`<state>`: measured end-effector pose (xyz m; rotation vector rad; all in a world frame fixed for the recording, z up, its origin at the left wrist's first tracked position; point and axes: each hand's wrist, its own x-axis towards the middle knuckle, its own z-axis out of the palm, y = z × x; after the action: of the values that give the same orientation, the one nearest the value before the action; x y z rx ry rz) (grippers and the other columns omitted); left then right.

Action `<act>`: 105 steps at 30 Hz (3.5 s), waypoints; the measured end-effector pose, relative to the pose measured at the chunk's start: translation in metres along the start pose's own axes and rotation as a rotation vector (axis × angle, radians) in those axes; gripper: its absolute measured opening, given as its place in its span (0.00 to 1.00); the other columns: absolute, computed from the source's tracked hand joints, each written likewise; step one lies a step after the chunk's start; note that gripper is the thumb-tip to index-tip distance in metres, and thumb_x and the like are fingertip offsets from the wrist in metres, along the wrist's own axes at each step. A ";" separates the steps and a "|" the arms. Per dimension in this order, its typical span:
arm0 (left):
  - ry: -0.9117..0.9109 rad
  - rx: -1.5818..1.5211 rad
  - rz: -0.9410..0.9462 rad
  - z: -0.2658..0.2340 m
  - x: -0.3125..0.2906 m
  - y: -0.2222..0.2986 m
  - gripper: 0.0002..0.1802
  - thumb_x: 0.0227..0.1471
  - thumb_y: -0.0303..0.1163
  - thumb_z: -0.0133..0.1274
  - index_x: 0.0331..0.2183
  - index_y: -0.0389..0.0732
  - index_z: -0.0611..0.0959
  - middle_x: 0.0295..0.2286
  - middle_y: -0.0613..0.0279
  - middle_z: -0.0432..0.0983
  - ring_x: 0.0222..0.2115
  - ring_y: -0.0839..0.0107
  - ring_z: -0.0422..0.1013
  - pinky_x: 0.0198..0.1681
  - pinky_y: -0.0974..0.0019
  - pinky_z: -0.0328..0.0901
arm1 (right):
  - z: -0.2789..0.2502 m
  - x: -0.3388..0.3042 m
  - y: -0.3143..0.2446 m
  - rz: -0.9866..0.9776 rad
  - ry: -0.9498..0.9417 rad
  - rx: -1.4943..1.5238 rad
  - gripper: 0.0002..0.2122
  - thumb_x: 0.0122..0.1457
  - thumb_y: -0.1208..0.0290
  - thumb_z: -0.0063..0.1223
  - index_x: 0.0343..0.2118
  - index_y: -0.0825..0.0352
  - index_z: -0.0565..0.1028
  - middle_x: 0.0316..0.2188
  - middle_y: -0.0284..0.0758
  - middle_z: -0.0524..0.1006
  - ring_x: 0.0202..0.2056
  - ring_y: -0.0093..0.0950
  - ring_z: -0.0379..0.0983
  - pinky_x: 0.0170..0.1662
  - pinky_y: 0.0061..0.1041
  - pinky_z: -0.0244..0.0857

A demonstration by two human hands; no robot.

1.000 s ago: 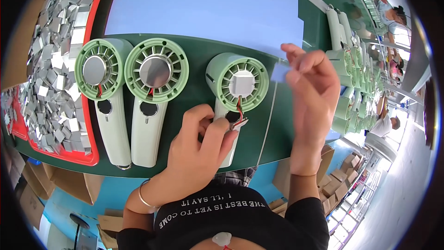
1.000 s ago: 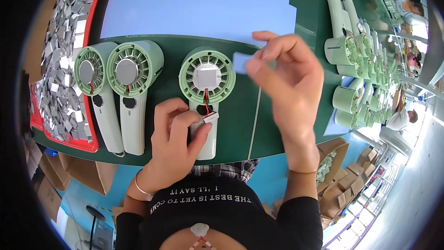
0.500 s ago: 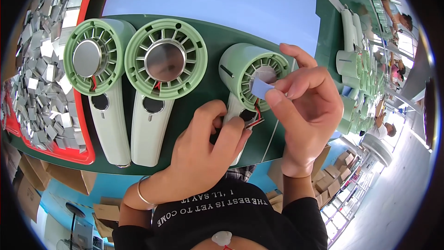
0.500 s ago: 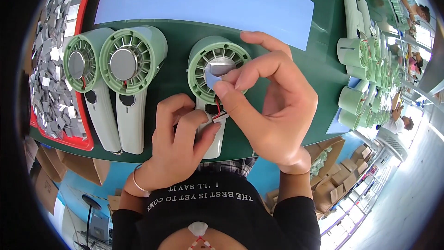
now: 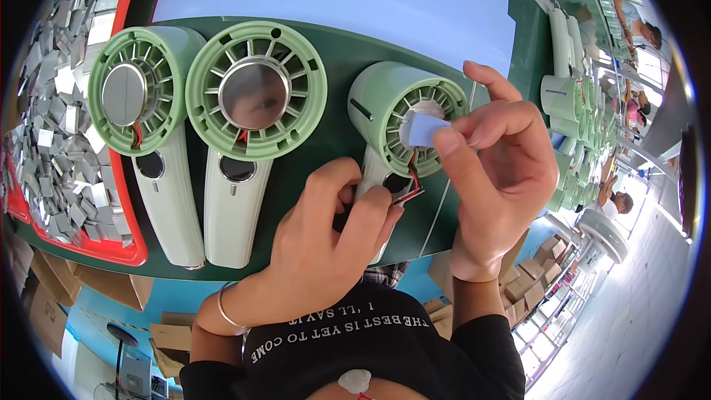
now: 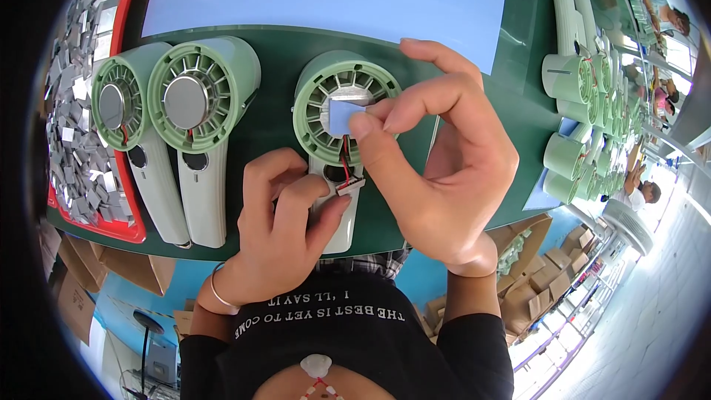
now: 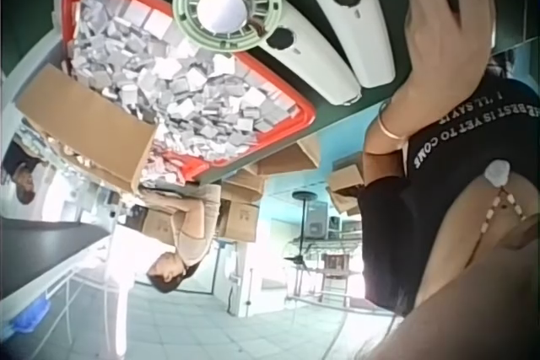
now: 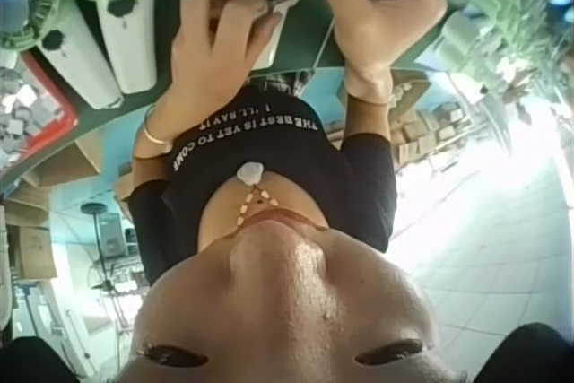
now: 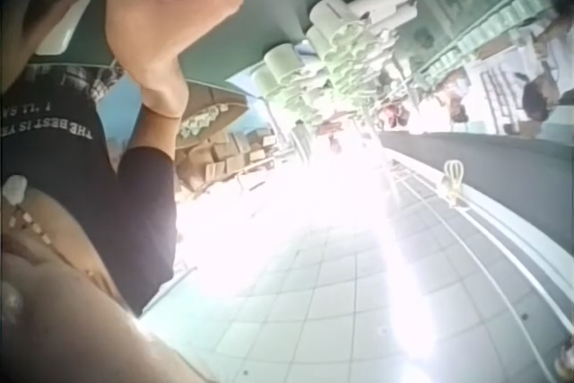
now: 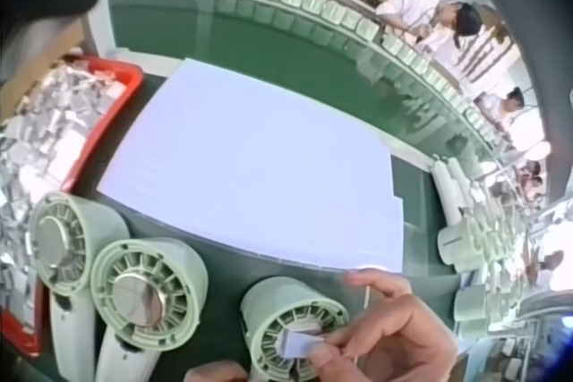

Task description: The person assembles handheld fans by applying thermal pads, square electronic components, and round metal plates into the fan centers by hand, then passes the fans down the assembly line.

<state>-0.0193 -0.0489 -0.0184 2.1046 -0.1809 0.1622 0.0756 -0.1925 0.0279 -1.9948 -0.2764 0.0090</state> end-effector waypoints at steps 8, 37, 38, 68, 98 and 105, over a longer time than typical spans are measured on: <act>0.002 0.004 -0.005 -0.001 0.001 0.002 0.19 0.44 0.21 0.67 0.38 0.36 0.75 0.41 0.49 0.64 0.28 0.64 0.73 0.29 0.65 0.68 | -0.002 0.001 0.000 -0.023 -0.007 -0.029 0.10 0.48 0.84 0.60 0.25 0.63 0.69 0.19 0.30 0.73 0.31 0.23 0.71 0.64 0.49 0.54; 0.117 0.018 0.045 0.008 0.001 -0.003 0.19 0.43 0.24 0.66 0.37 0.36 0.77 0.38 0.55 0.66 0.25 0.70 0.67 0.21 0.70 0.65 | -0.120 -0.045 -0.002 -0.345 0.422 0.460 0.12 0.64 0.68 0.43 0.36 0.72 0.75 0.39 0.47 0.78 0.38 0.40 0.79 0.58 0.34 0.62; 0.140 0.025 0.046 0.006 -0.001 -0.006 0.19 0.42 0.24 0.66 0.37 0.36 0.77 0.38 0.55 0.66 0.25 0.70 0.68 0.21 0.69 0.65 | -0.158 -0.045 -0.020 -0.245 0.000 1.000 0.12 0.65 0.66 0.44 0.35 0.70 0.75 0.41 0.51 0.78 0.37 0.39 0.79 0.57 0.31 0.62; 0.310 -0.128 0.092 -0.014 0.032 0.016 0.09 0.49 0.20 0.60 0.35 0.34 0.81 0.37 0.59 0.67 0.29 0.72 0.67 0.29 0.72 0.63 | -0.018 -0.007 0.009 -0.591 -0.175 -0.224 0.20 0.39 0.84 0.68 0.39 0.68 0.80 0.33 0.35 0.80 0.35 0.34 0.75 0.40 0.29 0.69; 0.242 0.078 0.202 -0.026 0.051 0.015 0.14 0.45 0.19 0.64 0.36 0.37 0.79 0.27 0.63 0.77 0.24 0.72 0.72 0.27 0.71 0.67 | -0.025 0.002 0.004 -0.827 -0.071 -0.591 0.18 0.35 0.84 0.69 0.34 0.68 0.80 0.34 0.33 0.80 0.38 0.35 0.74 0.43 0.30 0.63; 0.226 0.031 0.159 -0.027 0.051 0.013 0.15 0.45 0.18 0.64 0.37 0.37 0.78 0.26 0.63 0.77 0.23 0.74 0.72 0.27 0.72 0.68 | -0.023 0.007 0.005 -0.918 -0.111 -0.643 0.17 0.34 0.81 0.70 0.32 0.68 0.81 0.33 0.33 0.80 0.39 0.35 0.74 0.43 0.30 0.63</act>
<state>0.0273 -0.0357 0.0160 2.0840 -0.2110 0.4987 0.0868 -0.2134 0.0342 -2.3023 -1.3804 -0.6193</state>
